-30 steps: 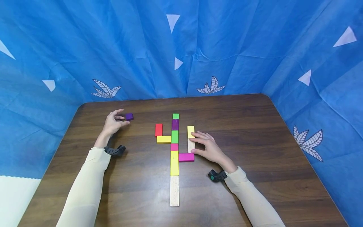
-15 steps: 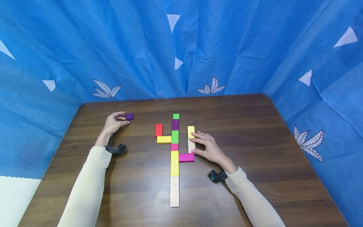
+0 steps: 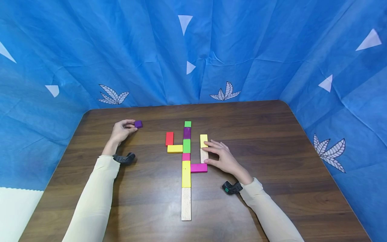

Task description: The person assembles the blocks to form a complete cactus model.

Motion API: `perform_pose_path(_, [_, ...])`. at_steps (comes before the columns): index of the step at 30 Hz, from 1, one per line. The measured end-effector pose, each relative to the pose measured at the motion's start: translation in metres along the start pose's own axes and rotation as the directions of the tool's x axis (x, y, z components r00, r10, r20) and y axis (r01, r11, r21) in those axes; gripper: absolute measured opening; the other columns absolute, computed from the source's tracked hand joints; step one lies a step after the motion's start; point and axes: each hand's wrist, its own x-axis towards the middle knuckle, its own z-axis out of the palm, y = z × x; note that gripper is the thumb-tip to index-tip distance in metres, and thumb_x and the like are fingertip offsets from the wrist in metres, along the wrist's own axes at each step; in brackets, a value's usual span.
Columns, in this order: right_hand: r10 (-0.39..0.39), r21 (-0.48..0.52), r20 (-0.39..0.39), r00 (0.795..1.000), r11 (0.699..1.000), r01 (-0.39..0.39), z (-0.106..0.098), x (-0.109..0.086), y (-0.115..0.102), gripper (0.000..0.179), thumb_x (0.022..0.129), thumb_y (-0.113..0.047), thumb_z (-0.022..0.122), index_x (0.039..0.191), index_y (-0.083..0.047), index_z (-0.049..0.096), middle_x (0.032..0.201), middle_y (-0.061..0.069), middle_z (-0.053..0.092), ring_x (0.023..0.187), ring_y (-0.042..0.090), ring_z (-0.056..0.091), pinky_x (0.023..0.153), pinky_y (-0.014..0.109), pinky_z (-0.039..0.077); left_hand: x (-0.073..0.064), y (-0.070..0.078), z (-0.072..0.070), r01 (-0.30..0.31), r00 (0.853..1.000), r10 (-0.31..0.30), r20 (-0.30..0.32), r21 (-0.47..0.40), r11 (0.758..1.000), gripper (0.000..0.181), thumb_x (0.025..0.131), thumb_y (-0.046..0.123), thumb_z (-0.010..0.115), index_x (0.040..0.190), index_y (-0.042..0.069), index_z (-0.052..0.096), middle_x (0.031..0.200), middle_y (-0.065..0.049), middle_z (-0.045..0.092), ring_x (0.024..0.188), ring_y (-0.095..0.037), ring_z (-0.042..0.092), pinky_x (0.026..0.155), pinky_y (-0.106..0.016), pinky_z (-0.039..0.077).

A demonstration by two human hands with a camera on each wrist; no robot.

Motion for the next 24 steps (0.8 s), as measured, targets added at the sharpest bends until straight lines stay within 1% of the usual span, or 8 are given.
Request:
perform_pose_path(3, [0.000,0.000,0.002,1.000,1.000,0.000,0.000,0.000,0.000,0.052,0.085,-0.029,0.076,0.132,-0.014,0.063,0.150,0.007,0.048,0.145,0.035,0.031,0.118,0.061,0.013,0.000,0.000,-0.001,0.001,1.000,-0.001,0.000,0.015,1.000,0.040,0.091,0.009,0.068,0.129,0.001,0.060,0.114,-0.020,0.065,0.094,-0.016,0.057,0.070,-0.012,0.041])
perform_pose_path(7, [0.001,-0.001,0.005,1.000,1.000,-0.001,0.000,0.000,-0.001,0.051,0.085,-0.029,0.075,0.133,-0.014,0.063,0.150,0.007,0.048,0.145,0.035,0.031,0.118,0.061,0.012,0.000,0.001,-0.001,0.003,1.000,-0.003,-0.003,0.031,1.000,0.038,0.091,0.011,0.067,0.128,0.001,0.061,0.111,-0.020,0.067,0.089,-0.012,0.057,0.070,-0.013,0.041])
perform_pose_path(13, [0.006,0.002,0.010,1.000,1.000,-0.006,-0.001,0.000,-0.002,0.051,0.085,-0.029,0.075,0.133,-0.013,0.062,0.150,0.007,0.048,0.145,0.035,0.031,0.118,0.060,0.012,0.000,0.003,-0.001,-0.009,1.000,0.009,-0.009,0.047,0.999,0.035,0.092,0.010,0.067,0.125,0.000,0.062,0.110,-0.022,0.068,0.084,-0.010,0.057,0.071,-0.016,0.041])
perform_pose_path(15, [0.006,0.004,0.010,1.000,1.000,-0.006,-0.001,0.000,-0.002,0.051,0.085,-0.029,0.075,0.133,-0.013,0.062,0.150,0.007,0.048,0.145,0.035,0.031,0.118,0.061,0.011,0.000,0.004,-0.001,-0.014,1.000,0.014,-0.011,0.040,0.999,0.035,0.092,0.009,0.066,0.125,-0.001,0.062,0.113,-0.022,0.067,0.088,-0.013,0.059,0.073,-0.016,0.042])
perform_pose_path(18, [0.001,0.006,0.005,1.000,1.000,-0.001,-0.001,0.000,-0.001,0.051,0.085,-0.029,0.075,0.132,-0.013,0.063,0.150,0.007,0.048,0.145,0.035,0.031,0.118,0.061,0.012,-0.001,0.007,0.001,-0.025,1.000,0.026,-0.013,0.025,0.999,0.036,0.092,0.008,0.065,0.126,-0.001,0.061,0.120,-0.022,0.065,0.098,-0.023,0.062,0.078,-0.019,0.044])
perform_pose_path(20, [0.000,0.004,0.003,1.000,1.000,0.000,-0.002,-0.001,-0.001,0.051,0.085,-0.029,0.075,0.132,-0.014,0.063,0.150,0.007,0.048,0.145,0.035,0.031,0.118,0.061,0.012,-0.002,0.009,0.004,-0.034,0.999,0.035,-0.012,0.014,0.999,0.036,0.092,0.008,0.065,0.127,-0.001,0.061,0.121,-0.022,0.065,0.103,-0.028,0.063,0.080,-0.019,0.044])
perform_pose_path(22, [-0.003,0.002,0.003,1.000,1.000,0.003,-0.002,-0.001,-0.001,0.051,0.085,-0.028,0.076,0.132,-0.013,0.063,0.150,0.007,0.048,0.145,0.036,0.031,0.118,0.061,0.012,-0.002,0.012,0.008,-0.050,0.999,0.050,-0.010,0.012,0.999,0.036,0.092,0.007,0.066,0.126,-0.001,0.062,0.119,-0.022,0.065,0.104,-0.030,0.063,0.079,-0.019,0.045])
perform_pose_path(24, [-0.003,0.001,0.005,1.000,1.000,0.003,-0.002,-0.001,-0.001,0.051,0.085,-0.028,0.076,0.132,-0.013,0.063,0.150,0.007,0.048,0.145,0.035,0.031,0.118,0.061,0.012,-0.003,0.015,0.013,-0.067,0.998,0.067,-0.004,0.013,0.998,0.035,0.092,0.007,0.066,0.126,-0.001,0.062,0.115,-0.022,0.067,0.100,-0.028,0.064,0.074,-0.015,0.045])
